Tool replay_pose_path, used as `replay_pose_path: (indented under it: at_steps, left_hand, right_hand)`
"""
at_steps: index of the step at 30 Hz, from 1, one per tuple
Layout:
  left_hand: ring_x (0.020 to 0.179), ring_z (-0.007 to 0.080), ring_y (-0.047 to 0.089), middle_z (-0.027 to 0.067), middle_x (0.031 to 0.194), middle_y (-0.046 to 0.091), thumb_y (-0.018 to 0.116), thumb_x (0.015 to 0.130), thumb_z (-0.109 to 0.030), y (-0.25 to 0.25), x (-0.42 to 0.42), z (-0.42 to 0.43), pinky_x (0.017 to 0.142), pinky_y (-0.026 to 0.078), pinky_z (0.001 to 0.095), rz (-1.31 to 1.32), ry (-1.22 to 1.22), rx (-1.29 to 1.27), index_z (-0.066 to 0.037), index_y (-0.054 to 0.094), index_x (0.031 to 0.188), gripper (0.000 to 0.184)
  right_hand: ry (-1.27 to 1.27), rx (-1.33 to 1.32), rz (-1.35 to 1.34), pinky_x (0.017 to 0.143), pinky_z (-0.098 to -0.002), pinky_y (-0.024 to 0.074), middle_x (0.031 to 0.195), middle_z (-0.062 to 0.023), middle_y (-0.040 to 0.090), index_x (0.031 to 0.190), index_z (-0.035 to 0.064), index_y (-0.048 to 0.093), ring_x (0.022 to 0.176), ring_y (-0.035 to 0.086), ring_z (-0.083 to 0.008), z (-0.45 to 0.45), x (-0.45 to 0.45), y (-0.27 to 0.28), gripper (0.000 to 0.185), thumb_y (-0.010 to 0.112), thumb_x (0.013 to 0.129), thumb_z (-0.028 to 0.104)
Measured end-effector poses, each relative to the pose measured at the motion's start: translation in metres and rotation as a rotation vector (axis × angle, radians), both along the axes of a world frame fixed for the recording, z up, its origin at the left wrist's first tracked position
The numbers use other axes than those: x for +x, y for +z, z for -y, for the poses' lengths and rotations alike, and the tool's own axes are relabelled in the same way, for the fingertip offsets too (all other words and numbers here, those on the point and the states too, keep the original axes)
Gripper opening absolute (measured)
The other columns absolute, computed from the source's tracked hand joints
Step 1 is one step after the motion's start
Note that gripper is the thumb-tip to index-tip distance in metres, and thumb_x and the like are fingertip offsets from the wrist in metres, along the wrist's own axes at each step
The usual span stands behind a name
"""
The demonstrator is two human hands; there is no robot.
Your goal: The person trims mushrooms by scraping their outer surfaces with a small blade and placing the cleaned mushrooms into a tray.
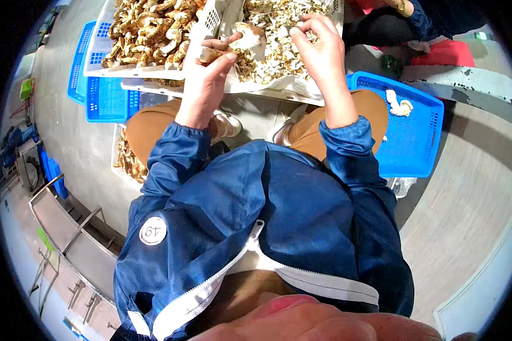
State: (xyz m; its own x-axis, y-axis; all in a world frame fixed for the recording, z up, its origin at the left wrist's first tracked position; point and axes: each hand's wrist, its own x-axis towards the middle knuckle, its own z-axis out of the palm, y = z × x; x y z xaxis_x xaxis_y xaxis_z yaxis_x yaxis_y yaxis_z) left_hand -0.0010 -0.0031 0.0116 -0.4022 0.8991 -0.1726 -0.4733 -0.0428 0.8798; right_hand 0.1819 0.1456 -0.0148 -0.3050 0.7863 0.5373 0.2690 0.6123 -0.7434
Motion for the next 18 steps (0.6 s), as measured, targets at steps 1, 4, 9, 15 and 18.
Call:
replay_pose_path:
  at_steps: [1, 4, 9, 15, 18]
  left_hand:
    - [0.128, 0.021, 0.054, 0.0231, 0.145, 0.052, 0.066, 0.089, 0.003, -0.001, 0.0, -0.001, 0.108, 0.044, 0.0325, 0.039, 0.003, -0.001, -0.006, 0.059, 0.106, 0.02]
    - [0.119, 0.0236, 0.062, 0.019, 0.125, 0.065, 0.069, 0.084, 0.009, -0.007, 0.002, -0.005, 0.094, 0.052, 0.031, 0.112, 0.073, 0.013, -0.003, 0.058, 0.109, 0.03]
    - [0.119, 0.0257, 0.064, 0.014, 0.114, 0.069, 0.07, 0.087, 0.005, -0.012, 0.004, -0.007, 0.098, 0.051, 0.034, -0.489, 0.103, 0.059, -0.002, 0.062, 0.096, 0.014]
    - [0.118, 0.031, 0.063, 0.0151, 0.119, 0.068, 0.07, 0.076, 0.004, -0.005, 0.009, -0.003, 0.101, 0.049, 0.0384, -1.193, 0.04, 0.065, -0.002, 0.065, 0.105, 0.031]
    - [0.121, 0.0348, 0.059, 0.015, 0.118, 0.067, 0.069, 0.069, 0.007, 0.005, 0.013, -0.001, 0.104, 0.047, 0.0411, -1.375, 0.009, 0.056, -0.003, 0.065, 0.105, 0.038]
  right_hand:
    - [0.074, -0.028, 0.031, 0.087, -0.0427, 0.0503, 0.104, -0.0137, 0.068, 0.081, 0.0034, 0.067, 0.098, 0.063, -0.0327, 0.006, -0.001, 0.014, 0.012, 0.073, 0.081, 0.014]
    - [0.215, -0.226, 0.061, 0.08, -0.0369, 0.0528, 0.092, -0.0118, 0.07, 0.084, 0.0023, 0.068, 0.088, 0.067, -0.0301, 0.024, -0.005, 0.049, 0.013, 0.073, 0.082, 0.014]
    - [0.319, -0.226, -0.091, 0.08, -0.0361, 0.0536, 0.092, -0.0111, 0.071, 0.087, 0.0016, 0.068, 0.086, 0.069, -0.0266, 0.029, -0.01, 0.043, 0.013, 0.073, 0.084, 0.014]
    - [0.313, -0.232, 0.059, 0.072, -0.0304, 0.0569, 0.1, -0.0106, 0.073, 0.095, -0.0011, 0.068, 0.086, 0.07, -0.0164, 0.035, -0.008, 0.045, 0.013, 0.071, 0.09, 0.01]
    - [0.285, -0.201, 0.091, 0.071, -0.0312, 0.0586, 0.099, -0.0106, 0.073, 0.097, -0.0012, 0.069, 0.082, 0.07, -0.0154, 0.036, -0.011, 0.039, 0.013, 0.07, 0.091, 0.009]
